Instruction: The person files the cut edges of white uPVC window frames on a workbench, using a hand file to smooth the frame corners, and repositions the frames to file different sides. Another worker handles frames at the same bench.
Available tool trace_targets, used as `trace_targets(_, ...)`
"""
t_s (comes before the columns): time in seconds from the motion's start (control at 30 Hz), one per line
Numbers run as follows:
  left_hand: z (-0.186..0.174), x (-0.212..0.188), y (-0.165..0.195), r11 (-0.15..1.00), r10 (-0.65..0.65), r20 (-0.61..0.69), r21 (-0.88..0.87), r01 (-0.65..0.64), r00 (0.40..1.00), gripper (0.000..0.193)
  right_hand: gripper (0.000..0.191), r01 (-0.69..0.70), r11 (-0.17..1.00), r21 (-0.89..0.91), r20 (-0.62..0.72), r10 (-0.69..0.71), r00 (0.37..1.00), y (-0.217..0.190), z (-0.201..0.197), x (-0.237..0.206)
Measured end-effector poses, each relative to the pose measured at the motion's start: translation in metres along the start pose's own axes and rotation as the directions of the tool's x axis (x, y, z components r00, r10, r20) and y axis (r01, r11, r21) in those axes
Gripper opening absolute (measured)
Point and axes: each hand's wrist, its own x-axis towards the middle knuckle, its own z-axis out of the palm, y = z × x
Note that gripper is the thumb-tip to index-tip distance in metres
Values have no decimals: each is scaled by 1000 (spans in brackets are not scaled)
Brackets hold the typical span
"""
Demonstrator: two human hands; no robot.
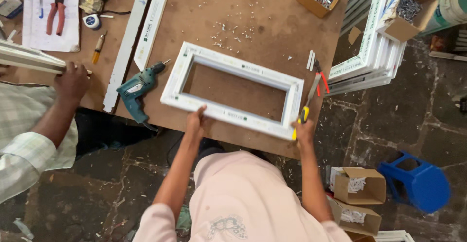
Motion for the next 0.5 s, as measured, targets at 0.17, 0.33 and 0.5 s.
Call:
trace_targets(0.17,-37,-43,-40,995,-97,-34,-12,97,995,42,24,-109,977,182,-35,118,992,47,-24,-47)
trace_targets(0.33,-42,-41,-52,991,-129,-42,25,130,991,38,21,-93,984,152,-104,110,988,61,-23,-54)
trace_targets(0.5,-25,-22,-44,949,-168,-70,259,180,983,37,21,15,997,-77,-37,-18,999,44,-8,-19)
